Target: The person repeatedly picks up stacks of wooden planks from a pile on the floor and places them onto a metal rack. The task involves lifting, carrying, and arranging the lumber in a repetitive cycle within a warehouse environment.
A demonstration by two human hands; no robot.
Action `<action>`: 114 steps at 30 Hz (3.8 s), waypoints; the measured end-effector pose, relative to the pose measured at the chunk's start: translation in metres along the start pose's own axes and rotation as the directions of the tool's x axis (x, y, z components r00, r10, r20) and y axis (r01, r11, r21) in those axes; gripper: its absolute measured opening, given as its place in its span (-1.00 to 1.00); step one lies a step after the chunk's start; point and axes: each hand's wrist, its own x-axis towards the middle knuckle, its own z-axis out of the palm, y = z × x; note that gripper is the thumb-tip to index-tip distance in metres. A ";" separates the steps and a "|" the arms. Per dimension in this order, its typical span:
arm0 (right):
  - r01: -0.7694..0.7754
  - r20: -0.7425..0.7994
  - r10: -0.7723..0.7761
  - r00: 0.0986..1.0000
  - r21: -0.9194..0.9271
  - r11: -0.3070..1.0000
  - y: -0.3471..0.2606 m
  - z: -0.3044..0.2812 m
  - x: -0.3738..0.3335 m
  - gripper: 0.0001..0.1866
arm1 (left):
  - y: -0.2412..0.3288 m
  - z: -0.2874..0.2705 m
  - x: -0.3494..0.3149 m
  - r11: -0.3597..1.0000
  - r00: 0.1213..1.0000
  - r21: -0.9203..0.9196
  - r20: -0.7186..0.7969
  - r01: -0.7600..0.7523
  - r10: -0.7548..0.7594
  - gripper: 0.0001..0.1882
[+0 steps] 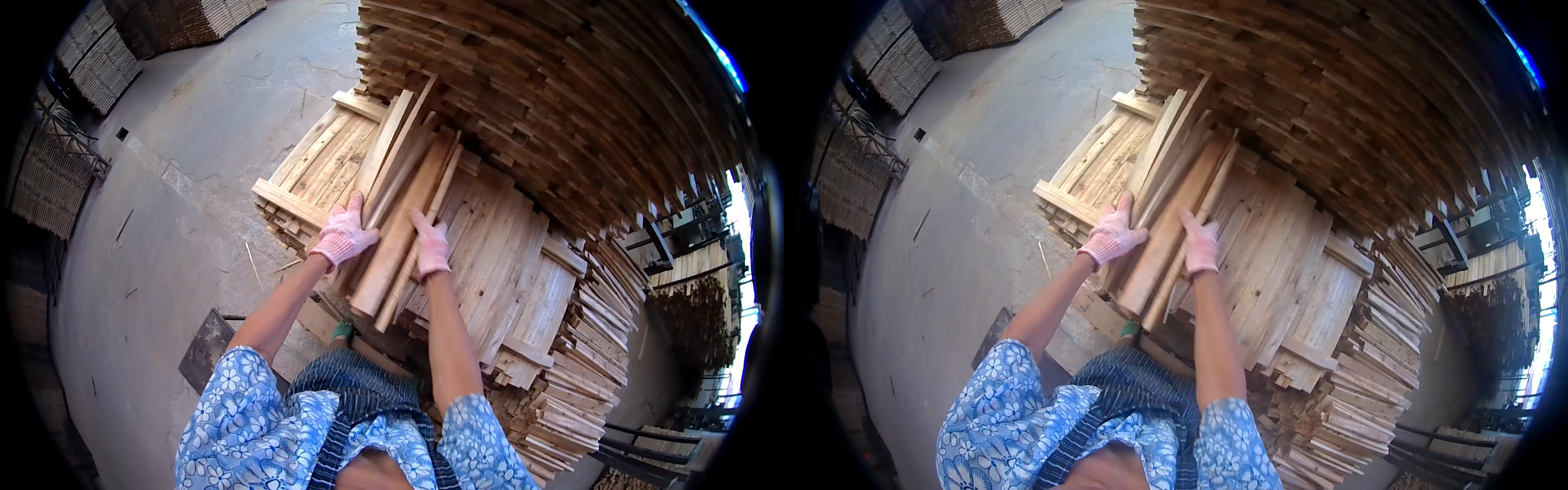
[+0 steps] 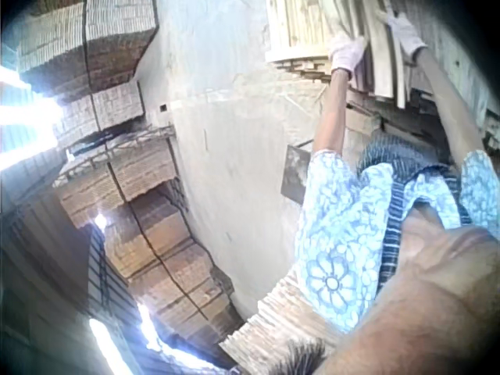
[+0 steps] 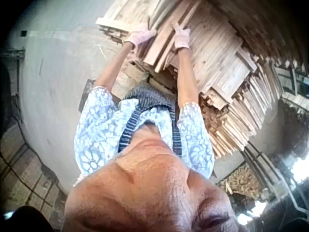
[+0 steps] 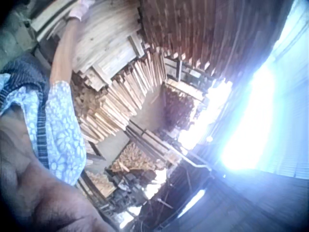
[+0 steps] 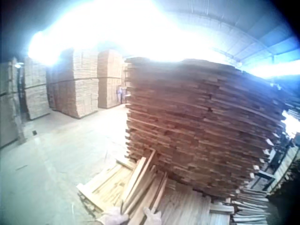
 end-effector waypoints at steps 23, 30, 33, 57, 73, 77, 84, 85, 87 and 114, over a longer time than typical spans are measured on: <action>-0.164 -0.242 0.080 0.967 -0.349 0.923 0.031 -0.209 -0.069 -0.03 | 0.042 0.093 -0.031 0.802 0.935 0.573 -0.167 -0.165 0.312 -0.03; -0.428 -0.400 0.225 0.888 -0.540 0.725 0.045 -0.287 -0.029 -0.23 | 0.089 0.120 -0.048 0.765 0.967 0.641 -0.147 -0.068 0.209 0.09; -0.358 -0.478 0.049 0.877 -0.582 0.730 0.101 -0.276 0.006 -0.20 | 0.093 0.121 -0.042 0.775 0.972 0.630 -0.153 -0.043 0.178 0.06; -0.252 -0.407 -0.097 0.908 -0.718 0.649 0.148 -0.311 0.003 -0.57 | 0.085 0.096 -0.036 0.880 0.983 0.473 -0.137 -0.040 0.119 -0.02; -0.028 -0.186 0.026 0.982 -0.012 1.000 0.104 -0.220 -0.045 -0.01 | 0.145 0.251 -0.112 0.717 0.877 -0.671 0.212 -0.190 0.430 0.23; -0.026 -0.223 0.039 0.974 0.060 0.998 0.088 -0.247 -0.058 -0.02 | 0.161 0.262 -0.107 0.542 0.898 -0.812 0.053 -0.216 0.437 0.07; -0.094 -0.334 -0.043 0.942 -0.383 0.919 0.060 -0.375 -0.038 0.01 | 0.185 0.230 -0.105 0.505 0.929 -0.841 0.008 -0.195 0.371 -0.06; -0.157 -0.376 -0.071 0.924 -0.541 0.826 0.071 -0.397 -0.027 0.00 | 0.192 0.210 -0.115 0.505 0.940 -0.857 0.080 -0.106 0.332 -0.05; -0.275 -0.361 0.028 0.932 -0.655 0.704 0.099 -0.429 -0.006 -0.02 | 0.177 0.214 -0.121 0.567 0.910 -0.764 -0.063 -0.308 0.409 -0.04; -0.012 -0.284 -0.404 0.870 -0.830 0.557 0.083 -0.364 -0.039 -0.17 | 0.046 0.072 0.003 0.797 0.942 0.555 -0.331 0.238 -0.051 0.02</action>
